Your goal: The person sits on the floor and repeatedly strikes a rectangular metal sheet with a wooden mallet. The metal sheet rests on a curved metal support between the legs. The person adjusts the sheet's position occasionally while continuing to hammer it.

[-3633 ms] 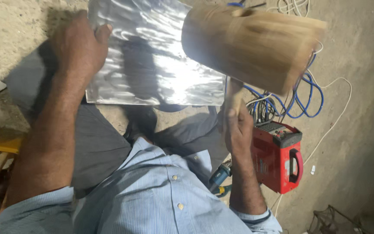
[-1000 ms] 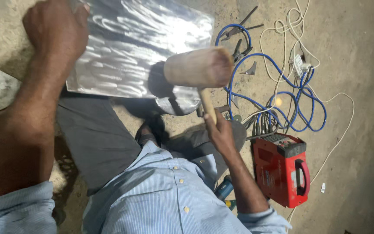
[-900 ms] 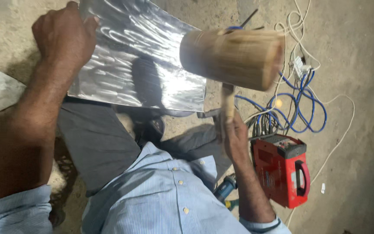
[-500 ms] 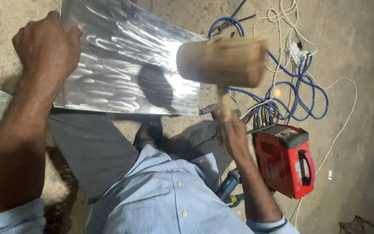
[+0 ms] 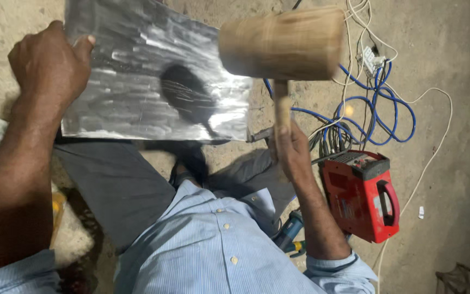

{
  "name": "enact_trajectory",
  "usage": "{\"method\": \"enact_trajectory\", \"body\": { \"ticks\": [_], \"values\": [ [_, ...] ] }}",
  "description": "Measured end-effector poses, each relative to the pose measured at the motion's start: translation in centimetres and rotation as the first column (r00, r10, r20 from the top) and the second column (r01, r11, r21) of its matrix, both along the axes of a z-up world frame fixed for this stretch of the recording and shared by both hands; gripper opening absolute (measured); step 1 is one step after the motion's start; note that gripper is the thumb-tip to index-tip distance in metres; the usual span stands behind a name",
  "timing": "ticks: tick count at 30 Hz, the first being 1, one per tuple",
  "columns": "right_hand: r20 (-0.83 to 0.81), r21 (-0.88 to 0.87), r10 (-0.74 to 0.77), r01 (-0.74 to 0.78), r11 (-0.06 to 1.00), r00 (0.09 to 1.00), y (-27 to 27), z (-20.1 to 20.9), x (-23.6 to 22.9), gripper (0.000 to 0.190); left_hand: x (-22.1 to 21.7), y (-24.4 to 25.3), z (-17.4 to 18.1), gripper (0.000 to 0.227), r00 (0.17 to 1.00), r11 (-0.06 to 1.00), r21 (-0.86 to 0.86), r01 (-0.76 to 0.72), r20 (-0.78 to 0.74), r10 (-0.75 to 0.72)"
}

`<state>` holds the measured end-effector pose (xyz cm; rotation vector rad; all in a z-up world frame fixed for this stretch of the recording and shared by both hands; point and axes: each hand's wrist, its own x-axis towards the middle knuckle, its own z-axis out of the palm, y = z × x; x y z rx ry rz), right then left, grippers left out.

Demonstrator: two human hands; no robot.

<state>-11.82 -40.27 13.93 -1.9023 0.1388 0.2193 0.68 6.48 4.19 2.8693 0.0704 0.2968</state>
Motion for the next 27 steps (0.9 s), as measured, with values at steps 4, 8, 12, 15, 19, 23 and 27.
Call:
{"method": "enact_trajectory", "body": {
  "ticks": [4,8,12,15,19,23,27],
  "values": [
    [0.482,0.083,0.081,-0.138,0.987,0.872,0.6,-0.3,-0.5,0.048,-1.2,1.0,-1.2,0.05,0.998,0.99,-0.131,-0.054,-0.051,0.047],
    [0.519,-0.414,0.352,-0.131,0.901,0.779,2.0,-3.1,0.2,0.049,-0.7,0.6,-1.3,0.051,0.991,0.98,-0.187,-0.064,-0.131,0.039],
    [-0.186,-0.315,0.004,-0.063,0.947,0.983,2.0,-2.4,2.0,0.039,-0.6,0.8,0.2,0.049,1.0,0.997,-0.072,-0.005,-0.001,0.005],
    [0.111,-0.128,0.004,0.01,0.992,0.994,0.2,-1.0,1.7,0.049,-0.6,0.7,0.8,0.052,0.999,0.994,-0.106,-0.009,-0.055,0.003],
    [0.437,0.138,0.013,-0.082,0.987,0.899,-0.4,-2.9,0.2,0.047,-0.5,0.9,1.2,0.047,0.974,0.973,-0.213,-0.092,-0.22,0.044],
    [0.043,-0.604,0.198,-0.132,0.786,0.979,1.7,-4.8,1.0,0.045,-0.8,1.0,1.8,0.038,0.988,0.997,-0.072,0.027,0.154,-0.016],
    [-0.129,-0.242,0.042,-0.072,0.968,0.991,1.8,-1.6,2.1,0.043,0.0,0.7,2.2,0.044,0.975,0.996,0.037,-0.075,-0.206,0.081]
  ]
}}
